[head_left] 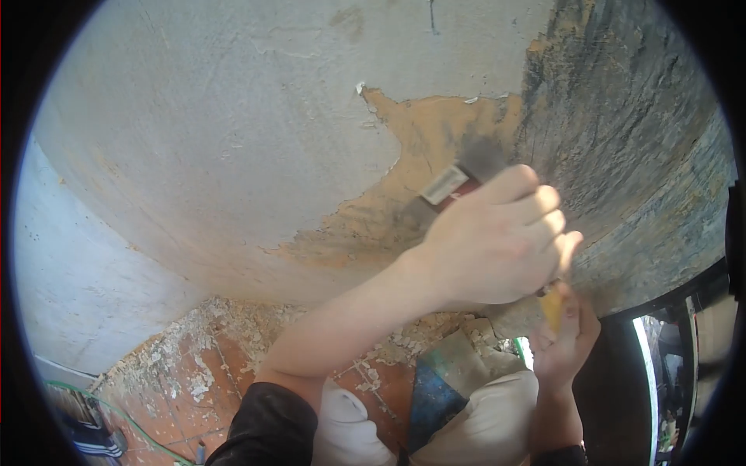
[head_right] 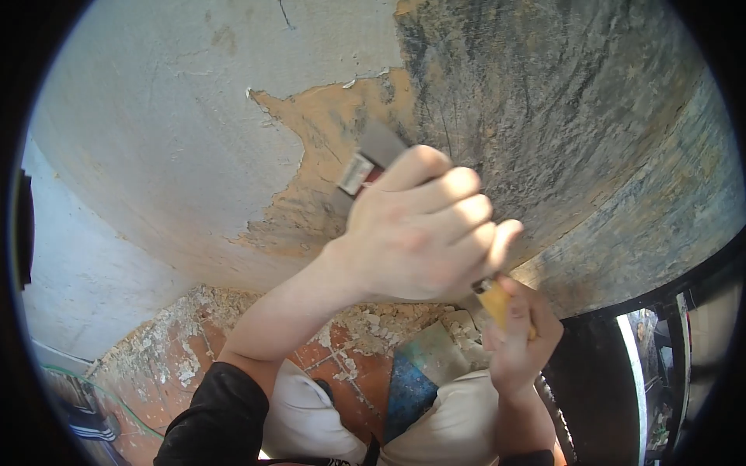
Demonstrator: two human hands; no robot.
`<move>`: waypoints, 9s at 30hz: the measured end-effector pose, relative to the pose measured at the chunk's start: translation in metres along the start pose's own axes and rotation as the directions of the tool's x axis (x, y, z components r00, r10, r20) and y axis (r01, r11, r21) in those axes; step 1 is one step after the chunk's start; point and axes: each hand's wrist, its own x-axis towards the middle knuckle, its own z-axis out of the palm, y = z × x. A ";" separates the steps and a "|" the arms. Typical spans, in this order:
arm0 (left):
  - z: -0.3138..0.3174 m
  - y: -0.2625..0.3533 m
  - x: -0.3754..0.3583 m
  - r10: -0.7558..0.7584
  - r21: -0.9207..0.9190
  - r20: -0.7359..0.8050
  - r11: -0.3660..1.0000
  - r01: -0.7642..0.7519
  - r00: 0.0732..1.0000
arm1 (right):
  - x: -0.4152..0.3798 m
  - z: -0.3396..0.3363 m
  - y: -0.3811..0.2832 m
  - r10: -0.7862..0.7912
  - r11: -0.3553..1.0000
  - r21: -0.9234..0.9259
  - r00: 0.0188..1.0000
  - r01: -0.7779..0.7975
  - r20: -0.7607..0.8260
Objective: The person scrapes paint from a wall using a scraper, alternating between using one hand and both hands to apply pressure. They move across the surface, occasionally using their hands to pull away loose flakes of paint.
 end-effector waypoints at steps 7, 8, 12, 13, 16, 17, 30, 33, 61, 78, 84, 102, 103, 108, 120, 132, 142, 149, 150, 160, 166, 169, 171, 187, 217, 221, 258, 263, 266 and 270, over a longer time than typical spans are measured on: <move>-0.015 -0.006 -0.003 0.007 0.052 0.063 0.999 -0.010 0.998 | 0.002 0.012 -0.006 -0.054 0.996 -0.073 0.998 0.052 -0.019; -0.026 -0.012 -0.002 0.018 0.077 0.073 0.997 -0.024 0.997 | 0.001 0.022 -0.005 -0.056 0.996 -0.064 0.998 0.054 -0.020; -0.053 -0.020 -0.006 0.018 0.094 0.128 0.995 -0.030 0.992 | -0.004 0.045 -0.003 0.024 0.995 0.088 0.990 -0.037 0.136; -0.057 -0.020 -0.006 0.012 0.082 0.133 0.996 -0.023 0.991 | -0.005 0.046 -0.007 -0.061 0.997 0.052 0.988 0.054 0.141; -0.055 -0.020 -0.005 0.029 0.082 0.111 0.996 -0.038 0.993 | -0.006 0.045 -0.005 -0.131 0.990 -0.026 0.979 0.137 0.158; -0.053 -0.019 -0.005 0.030 0.075 0.104 0.996 -0.038 0.994 | -0.005 0.043 -0.005 -0.130 0.988 -0.063 0.978 0.142 0.161; -0.038 -0.016 -0.010 0.018 -0.016 0.110 1.000 -0.017 0.994 | -0.011 0.039 0.002 -0.029 1.000 0.002 1.000 0.029 -0.008; -0.038 -0.014 -0.009 -0.011 0.018 0.136 1.000 0.008 0.991 | -0.005 0.037 0.004 -0.042 0.998 0.040 0.999 0.041 0.021; -0.004 0.003 0.004 -0.123 -0.159 0.096 0.978 0.137 0.988 | -0.007 -0.003 0.001 -0.071 0.994 -0.078 0.997 0.072 0.025; -0.024 -0.006 0.005 -0.036 -0.098 0.172 0.994 0.053 0.984 | -0.015 0.021 -0.004 0.024 0.997 -0.073 0.999 -0.020 0.047; -0.011 0.000 0.005 -0.068 -0.141 0.222 0.985 0.101 0.973 | -0.010 0.001 0.002 0.014 0.999 -0.040 0.999 -0.015 -0.043; -0.011 -0.002 0.003 -0.034 -0.116 0.186 0.992 0.057 0.982 | -0.005 -0.004 0.018 -0.006 0.999 -0.054 1.000 0.006 0.015; -0.009 -0.001 0.003 -0.001 -0.100 0.203 0.995 0.022 0.979 | -0.003 -0.006 0.021 -0.063 0.993 -0.102 0.998 0.060 -0.023; -0.026 -0.014 -0.007 -0.009 -0.012 0.121 1.000 0.010 0.993 | 0.002 0.019 0.023 -0.118 0.989 -0.095 0.992 0.114 -0.034; -0.020 -0.005 -0.004 -0.061 -0.112 0.149 0.991 0.078 0.987 | -0.009 0.007 0.011 0.026 1.000 0.013 0.996 -0.027 0.082; -0.034 -0.021 -0.005 0.060 -0.020 0.166 0.998 -0.057 0.984 | -0.009 0.031 0.006 0.092 0.996 0.024 0.996 -0.092 -0.003; -0.032 -0.011 -0.001 -0.064 -0.154 0.241 0.983 0.104 0.968 | -0.013 0.021 0.004 0.079 0.997 0.006 0.994 -0.079 0.081; -0.022 -0.011 0.002 0.038 -0.178 0.211 0.984 0.000 0.977 | -0.008 0.007 0.002 0.067 0.996 0.048 0.997 -0.069 0.044; -0.030 -0.014 0.002 0.026 -0.110 0.224 0.994 -0.002 0.974 | -0.005 0.018 -0.001 0.066 0.998 -0.013 0.997 -0.066 0.038; -0.043 -0.014 0.006 0.026 0.004 0.263 1.000 -0.028 0.964 | -0.007 0.030 -0.015 0.032 0.999 -0.047 0.990 -0.026 0.135; -0.011 -0.003 0.008 0.042 -0.147 0.230 0.989 -0.007 0.972 | -0.009 -0.004 -0.004 0.057 0.998 0.011 0.998 -0.058 0.038; -0.020 -0.010 0.005 0.006 -0.139 0.239 0.990 0.028 0.971 | -0.002 0.004 -0.005 0.068 0.997 0.039 0.998 -0.068 -0.009; -0.032 -0.015 0.008 -0.013 -0.131 0.194 0.991 0.039 0.981 | 0.002 0.019 -0.012 -0.015 1.000 -0.027 1.000 0.014 -0.015; -0.013 -0.012 0.012 0.016 -0.123 0.172 0.992 0.005 0.985 | 0.010 0.005 -0.018 0.007 1.000 0.030 1.000 -0.007 -0.029; -0.052 -0.010 0.002 0.167 -0.197 0.653 0.979 -0.048 0.739 | -0.033 0.044 0.026 0.285 0.916 0.058 0.745 -0.397 0.603; -0.056 -0.008 0.006 0.171 -0.189 0.736 0.981 -0.044 0.655 | -0.041 0.065 0.024 0.303 0.796 0.240 0.709 -0.556 0.637; -0.060 -0.020 0.023 0.271 -0.167 0.727 0.961 -0.220 0.631 | -0.042 0.102 0.010 0.346 0.765 0.306 0.762 -0.567 0.548; -0.065 -0.013 0.020 0.236 -0.158 0.746 0.971 -0.179 0.622 | -0.044 0.098 0.009 0.308 0.640 0.361 0.656 -0.679 0.689; -0.063 -0.009 0.006 0.226 -0.147 0.764 0.973 -0.177 0.605 | -0.050 0.095 0.028 0.257 0.695 0.369 0.692 -0.617 0.674; -0.057 -0.006 -0.010 0.174 -0.143 0.739 0.985 -0.101 0.651 | -0.052 0.092 0.035 0.292 0.762 0.298 0.716 -0.575 0.634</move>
